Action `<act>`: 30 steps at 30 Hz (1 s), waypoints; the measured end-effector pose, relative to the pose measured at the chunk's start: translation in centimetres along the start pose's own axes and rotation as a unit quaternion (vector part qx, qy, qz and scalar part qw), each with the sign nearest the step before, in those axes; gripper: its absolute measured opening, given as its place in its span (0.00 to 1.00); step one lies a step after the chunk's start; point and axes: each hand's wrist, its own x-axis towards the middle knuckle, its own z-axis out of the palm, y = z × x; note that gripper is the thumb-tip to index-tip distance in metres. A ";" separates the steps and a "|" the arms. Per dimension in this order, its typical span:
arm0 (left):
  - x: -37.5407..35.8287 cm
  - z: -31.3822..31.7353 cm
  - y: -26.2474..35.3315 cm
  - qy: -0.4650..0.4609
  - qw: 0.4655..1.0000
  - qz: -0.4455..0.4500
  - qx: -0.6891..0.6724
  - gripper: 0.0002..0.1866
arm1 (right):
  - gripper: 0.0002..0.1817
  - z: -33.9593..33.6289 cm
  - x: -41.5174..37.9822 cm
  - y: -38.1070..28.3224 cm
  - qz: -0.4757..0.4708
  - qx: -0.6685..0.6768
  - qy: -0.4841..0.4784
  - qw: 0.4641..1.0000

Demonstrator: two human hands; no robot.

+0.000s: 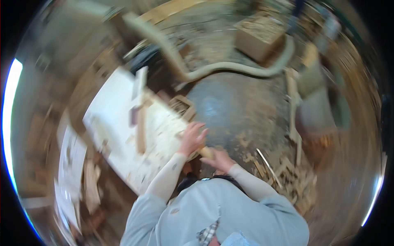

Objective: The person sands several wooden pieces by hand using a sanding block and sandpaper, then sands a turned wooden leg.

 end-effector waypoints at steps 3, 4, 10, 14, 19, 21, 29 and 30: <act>-2.6 -9.0 -0.2 0.092 0.994 -0.014 0.059 0.18 | 0.37 1.9 -0.9 -2.6 0.055 -0.052 -0.001 0.997; -3.0 -11.4 -1.4 0.149 0.984 -0.013 0.100 0.17 | 0.36 2.4 -1.5 -2.6 0.077 -0.050 0.025 0.995; -9.6 -32.2 -15.7 0.343 0.843 -0.209 0.358 0.27 | 0.31 3.2 -1.0 -3.0 0.019 -0.097 0.039 0.994; -14.2 -39.2 -22.0 0.223 0.715 -0.353 0.561 0.34 | 0.28 3.8 -0.6 -5.0 0.082 -0.084 0.034 0.992; -13.8 -38.4 -22.7 0.129 0.764 -0.315 0.548 0.36 | 0.25 4.9 -0.1 -5.8 0.125 -0.064 0.030 0.990; -12.8 -37.7 -23.4 0.121 0.796 -0.300 0.512 0.36 | 0.25 5.5 0.1 -7.6 0.116 -0.069 0.048 0.990; -10.2 -37.7 -29.7 0.268 0.790 -0.343 0.432 0.29 | 0.31 6.5 6.4 -9.9 0.112 -0.125 0.060 0.984; -9.7 -37.6 -30.0 0.286 0.793 -0.347 0.410 0.30 | 0.32 7.0 6.8 -9.0 0.102 -0.148 0.072 0.981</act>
